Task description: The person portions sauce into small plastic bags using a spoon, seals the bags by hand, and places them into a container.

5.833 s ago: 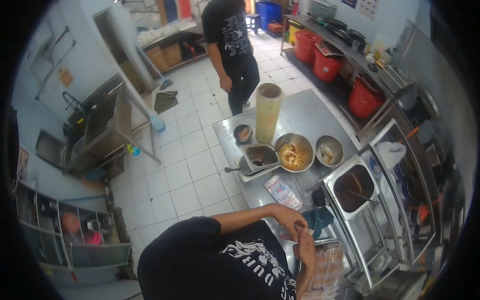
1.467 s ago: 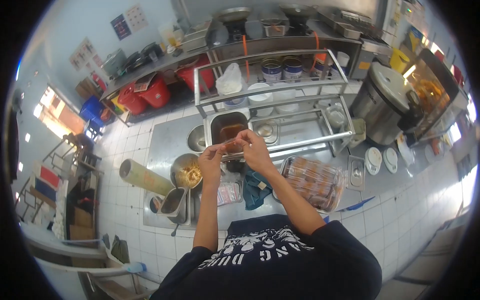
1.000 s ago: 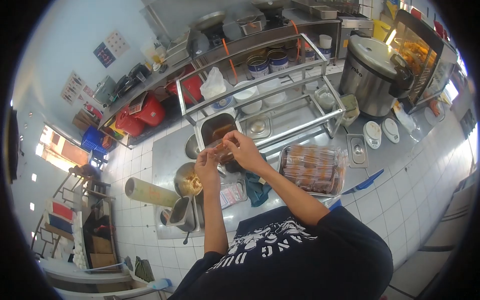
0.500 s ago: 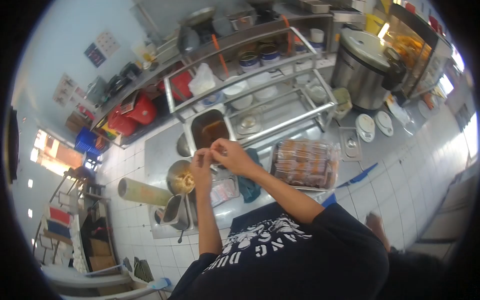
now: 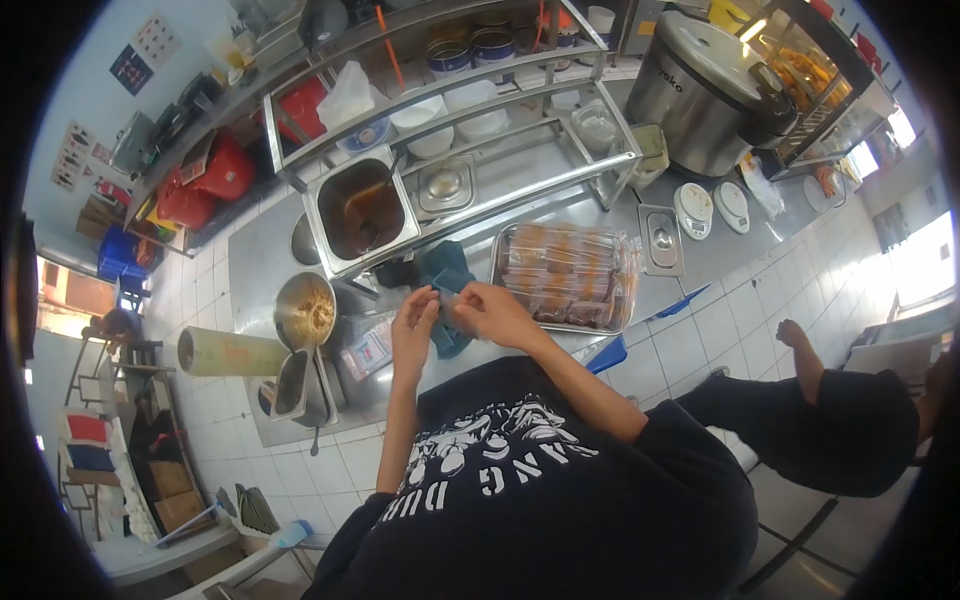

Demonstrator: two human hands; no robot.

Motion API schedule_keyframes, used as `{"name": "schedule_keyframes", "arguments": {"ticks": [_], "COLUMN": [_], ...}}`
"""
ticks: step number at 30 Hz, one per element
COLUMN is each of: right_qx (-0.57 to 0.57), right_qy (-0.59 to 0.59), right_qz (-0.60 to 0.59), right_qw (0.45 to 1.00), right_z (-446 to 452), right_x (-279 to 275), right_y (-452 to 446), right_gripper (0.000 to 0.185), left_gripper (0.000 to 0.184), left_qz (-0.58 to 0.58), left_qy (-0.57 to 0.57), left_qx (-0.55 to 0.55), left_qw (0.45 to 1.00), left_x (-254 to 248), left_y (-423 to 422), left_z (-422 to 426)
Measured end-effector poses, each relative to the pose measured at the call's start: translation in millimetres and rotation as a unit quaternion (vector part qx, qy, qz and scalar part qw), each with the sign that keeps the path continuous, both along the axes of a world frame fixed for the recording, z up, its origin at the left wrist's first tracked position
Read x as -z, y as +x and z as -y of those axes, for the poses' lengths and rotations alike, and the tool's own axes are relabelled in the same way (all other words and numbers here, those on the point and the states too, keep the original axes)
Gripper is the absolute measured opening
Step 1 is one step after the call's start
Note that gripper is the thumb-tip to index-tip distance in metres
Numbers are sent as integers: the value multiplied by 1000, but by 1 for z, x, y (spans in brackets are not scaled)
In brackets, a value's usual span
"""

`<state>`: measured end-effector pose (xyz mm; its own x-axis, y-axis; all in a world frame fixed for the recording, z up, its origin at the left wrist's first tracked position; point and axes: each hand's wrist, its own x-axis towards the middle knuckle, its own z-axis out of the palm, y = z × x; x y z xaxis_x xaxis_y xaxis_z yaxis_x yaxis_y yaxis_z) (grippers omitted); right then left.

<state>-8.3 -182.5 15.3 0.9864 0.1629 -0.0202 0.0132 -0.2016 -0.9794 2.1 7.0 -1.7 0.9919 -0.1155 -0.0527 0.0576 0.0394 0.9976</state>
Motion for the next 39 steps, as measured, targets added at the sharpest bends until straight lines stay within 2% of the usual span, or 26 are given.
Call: {"name": "schedule_keyframes", "arguments": {"ticks": [1, 4, 7, 9, 12, 13, 16, 17, 19, 20, 22, 25, 26, 28, 29, 32, 33, 35, 39], "right_qx": [14, 184, 248, 247, 219, 205, 190, 204, 228, 217, 198, 30, -20, -120, -170, -193, -177, -143, -149], "right_qy": [40, 47, 22, 18, 13, 12, -142, -195, -298, -285, -260, -228, -295, -421, -439, -492, -479, -452, -340], "right_qz": [-79, -56, -125, -128, -123, -120, -123, -81, 7, 5, 0, 41, 39, 37, 14, 56, 60, 63, 24], "right_qw": [996, 980, 960, 961, 968, 971, 964, 956, 927, 934, 945, 972, 955, 898, 882, 847, 858, 878, 928], "right_z": [6, 20, 39, 42, 38, 36, 32, 29, 19, 13, -3, -32, -40, -55, -58, -64, -70, -90, -123], "right_x": [4, 32, 43, 43, 38, 38, 44, 45, 29, 19, 2, 7, 8, 11, 28, 103, 87, 31, 90], "right_y": [-2, -1, -2, -4, -4, -3, 5, 6, 10, 14, 22, 30, 31, 37, 45, 61, 59, 47, 59], "right_gripper": [19, 18, 16, 16, 18, 18, 21, 23, 26, 27, 32, 42, 47, 58, 57, 47, 42, 35, 38], "left_gripper": [34, 34, 32, 30, 29, 28, 27, 27, 28, 28, 27, 28, 29, 37, 41, 56, 65, 67, 70], "left_qz": [-7, 12, 77, 91, 170, 171, 209, 227, 186, 165, 118, 35, 6, 28, 39, 83, 36, 51, 27], "left_qy": [14, 67, 147, 186, 300, 300, 348, 350, 306, 283, 269, 271, 275, 346, 380, 493, 504, 505, 516], "left_qx": [-3, 24, 72, 113, 123, 116, 55, 44, 71, 84, 40, -41, -72, -121, -146, -168, -140, -140, -152], "left_qw": [1000, 997, 984, 972, 931, 931, 912, 908, 931, 941, 955, 961, 959, 930, 913, 849, 852, 850, 843], "left_x": [7, 29, 45, 47, 56, 56, 58, 58, 54, 52, 30, 26, 29, 41, 47, 61, 51, 58, 63], "left_y": [0, 1, 5, 10, 17, 17, 14, 12, 10, 8, 2, -6, -8, -13, -17, -31, -34, -35, -40], "left_z": [5, 25, 51, 66, 76, 78, 78, 76, 68, 64, 50, 15, 1, -27, -41, -80, -88, -100, -92]}}
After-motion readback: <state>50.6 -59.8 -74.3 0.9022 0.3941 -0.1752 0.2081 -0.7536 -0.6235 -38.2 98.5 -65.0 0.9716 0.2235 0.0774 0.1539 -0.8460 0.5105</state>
